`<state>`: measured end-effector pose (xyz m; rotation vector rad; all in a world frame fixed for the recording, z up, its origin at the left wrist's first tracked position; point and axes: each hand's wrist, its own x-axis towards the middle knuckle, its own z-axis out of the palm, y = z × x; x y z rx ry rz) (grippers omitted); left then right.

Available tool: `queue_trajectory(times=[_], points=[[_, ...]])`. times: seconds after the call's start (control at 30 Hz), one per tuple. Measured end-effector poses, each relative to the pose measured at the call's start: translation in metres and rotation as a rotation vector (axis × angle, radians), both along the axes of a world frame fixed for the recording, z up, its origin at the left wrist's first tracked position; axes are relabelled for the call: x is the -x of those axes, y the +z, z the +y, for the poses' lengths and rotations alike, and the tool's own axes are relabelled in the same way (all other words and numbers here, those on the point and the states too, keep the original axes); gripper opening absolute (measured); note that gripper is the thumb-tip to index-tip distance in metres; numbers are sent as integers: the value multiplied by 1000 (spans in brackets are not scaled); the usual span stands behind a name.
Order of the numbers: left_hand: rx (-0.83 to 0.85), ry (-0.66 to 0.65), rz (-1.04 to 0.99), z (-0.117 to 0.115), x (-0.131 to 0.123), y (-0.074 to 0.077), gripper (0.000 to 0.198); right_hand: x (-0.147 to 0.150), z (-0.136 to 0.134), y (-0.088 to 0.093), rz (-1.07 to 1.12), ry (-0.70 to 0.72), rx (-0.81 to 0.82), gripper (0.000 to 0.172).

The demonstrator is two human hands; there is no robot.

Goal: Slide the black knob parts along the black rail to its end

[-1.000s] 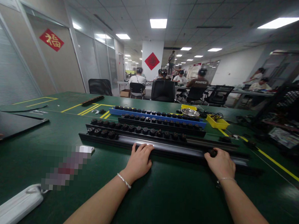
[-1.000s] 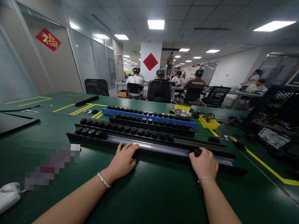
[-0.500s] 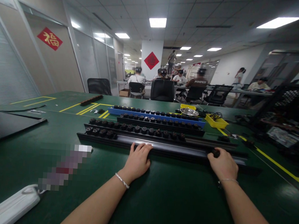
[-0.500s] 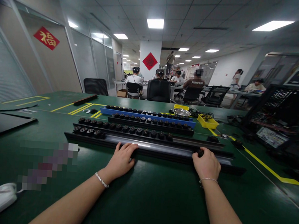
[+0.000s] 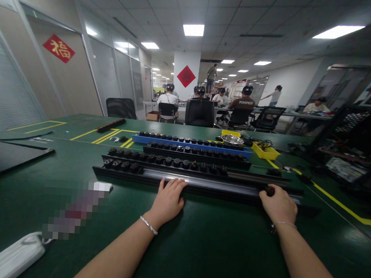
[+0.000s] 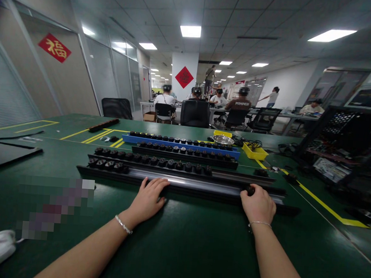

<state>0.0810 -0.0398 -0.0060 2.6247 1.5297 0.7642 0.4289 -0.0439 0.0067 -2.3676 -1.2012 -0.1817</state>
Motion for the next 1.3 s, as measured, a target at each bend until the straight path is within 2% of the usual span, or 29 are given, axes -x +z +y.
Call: queue_trajectory(times=[0.4, 1.3], points=[[-8, 0, 6, 0, 0, 0, 51, -6, -3, 2, 15, -30, 30, 50], [-30, 10, 11, -1, -1, 0, 50, -24, -4, -2, -11, -100, -12, 51]])
